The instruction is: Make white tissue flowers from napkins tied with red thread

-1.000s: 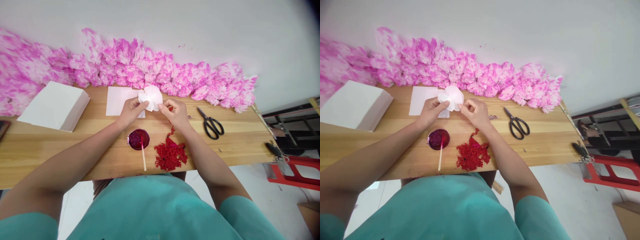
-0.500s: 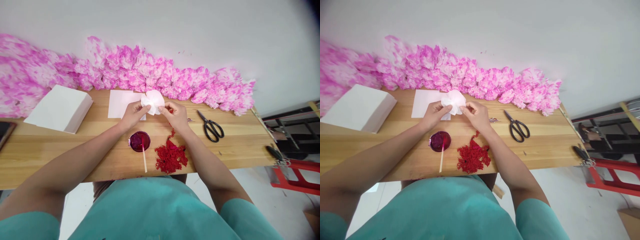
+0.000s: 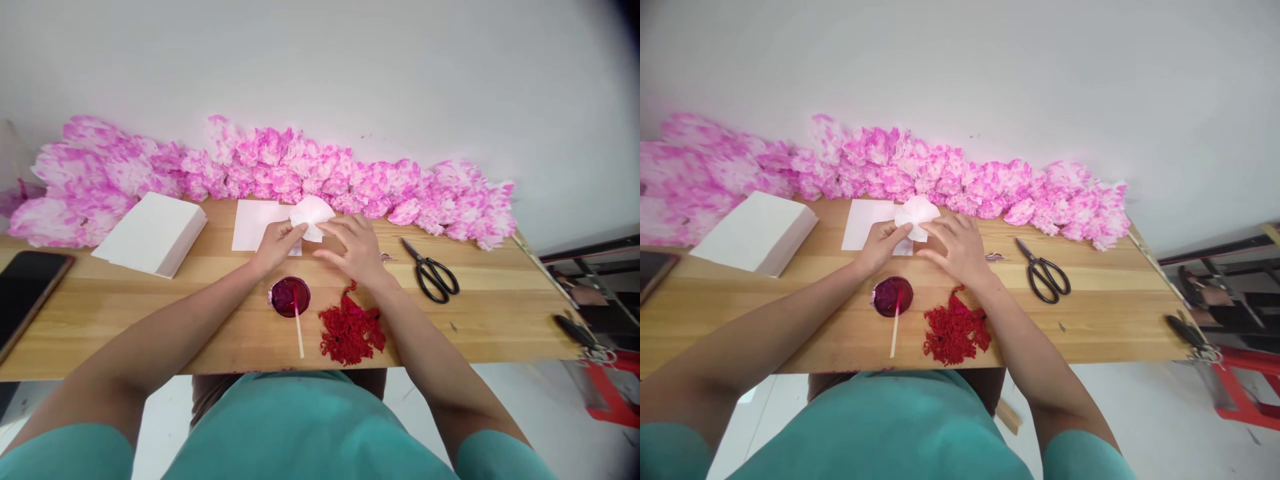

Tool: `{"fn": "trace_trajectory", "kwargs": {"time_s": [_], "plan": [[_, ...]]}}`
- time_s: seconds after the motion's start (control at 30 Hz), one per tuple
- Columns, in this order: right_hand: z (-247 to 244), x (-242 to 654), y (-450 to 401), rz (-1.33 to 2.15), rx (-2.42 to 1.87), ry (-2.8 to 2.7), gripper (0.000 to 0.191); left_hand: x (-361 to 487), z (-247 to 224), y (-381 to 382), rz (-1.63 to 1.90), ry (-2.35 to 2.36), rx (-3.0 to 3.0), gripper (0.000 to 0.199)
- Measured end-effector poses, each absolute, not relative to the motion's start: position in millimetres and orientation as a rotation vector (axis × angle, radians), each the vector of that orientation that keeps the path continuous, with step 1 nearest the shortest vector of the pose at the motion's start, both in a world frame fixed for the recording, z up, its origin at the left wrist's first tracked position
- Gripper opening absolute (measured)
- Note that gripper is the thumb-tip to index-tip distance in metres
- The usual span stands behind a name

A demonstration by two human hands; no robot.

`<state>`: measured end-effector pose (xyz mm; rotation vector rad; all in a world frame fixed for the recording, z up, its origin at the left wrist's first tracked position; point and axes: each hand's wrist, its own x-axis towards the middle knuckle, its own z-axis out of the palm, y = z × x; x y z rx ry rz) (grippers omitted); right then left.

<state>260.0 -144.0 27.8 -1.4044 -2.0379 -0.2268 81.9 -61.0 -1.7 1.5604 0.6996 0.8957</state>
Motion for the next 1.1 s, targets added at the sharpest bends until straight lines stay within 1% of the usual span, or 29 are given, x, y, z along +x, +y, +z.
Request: {"fn": "trace_trajectory", "kwargs": {"time_s": [0.03, 0.13, 0.2, 0.33, 0.47, 0.63, 0.77, 0.83, 0.9, 1.03, 1.1], "plan": [[26.3, 261.6, -142.9, -0.249, -1.432, -2.052, 0.041, 81.8, -2.0, -60.8, 0.897, 0.702, 1.560, 0.045], [21.5, 266.7, -140.7, -0.272, -1.474, -2.015, 0.023, 81.5, -3.5, -59.8, 0.882, 0.726, 1.568, 0.048], [19.0, 268.1, -140.5, -0.260, -1.457, -1.969, 0.018, 81.2, -3.9, -59.6, 0.867, 0.732, 1.579, 0.049], [17.3, 265.2, -140.9, -0.165, -1.452, -1.909, 0.018, 80.6, -0.8, -61.3, 0.829, 0.724, 1.625, 0.050], [19.3, 260.3, -141.5, -0.023, -1.502, -1.779, 0.020, 81.7, 2.1, -62.8, 0.794, 0.710, 1.693, 0.047], [16.5, 260.0, -139.0, 0.236, -1.521, -1.526, 0.019, 83.6, -3.1, -61.5, 0.833, 0.650, 1.669, 0.043], [9.0, 265.3, -132.1, 0.470, -1.489, -1.300, 0.025, 82.7, -6.8, -60.6, 0.854, 0.659, 1.652, 0.040], [8.7, 268.3, -130.5, 0.533, -1.461, -1.231, 0.027, 81.8, -6.5, -60.8, 0.861, 0.669, 1.642, 0.040], [13.1, 269.8, -132.2, 0.465, -1.461, -1.239, 0.027, 81.1, -5.5, -61.5, 0.866, 0.676, 1.644, 0.040], [28.8, 264.9, -142.0, 0.083, -1.441, -1.475, 0.024, 81.8, -3.7, -63.6, 0.869, 0.672, 1.721, 0.039], [32.7, 259.2, -145.0, -0.049, -1.414, -1.628, 0.023, 82.8, -2.9, -64.4, 0.876, 0.652, 1.797, 0.037]]}}
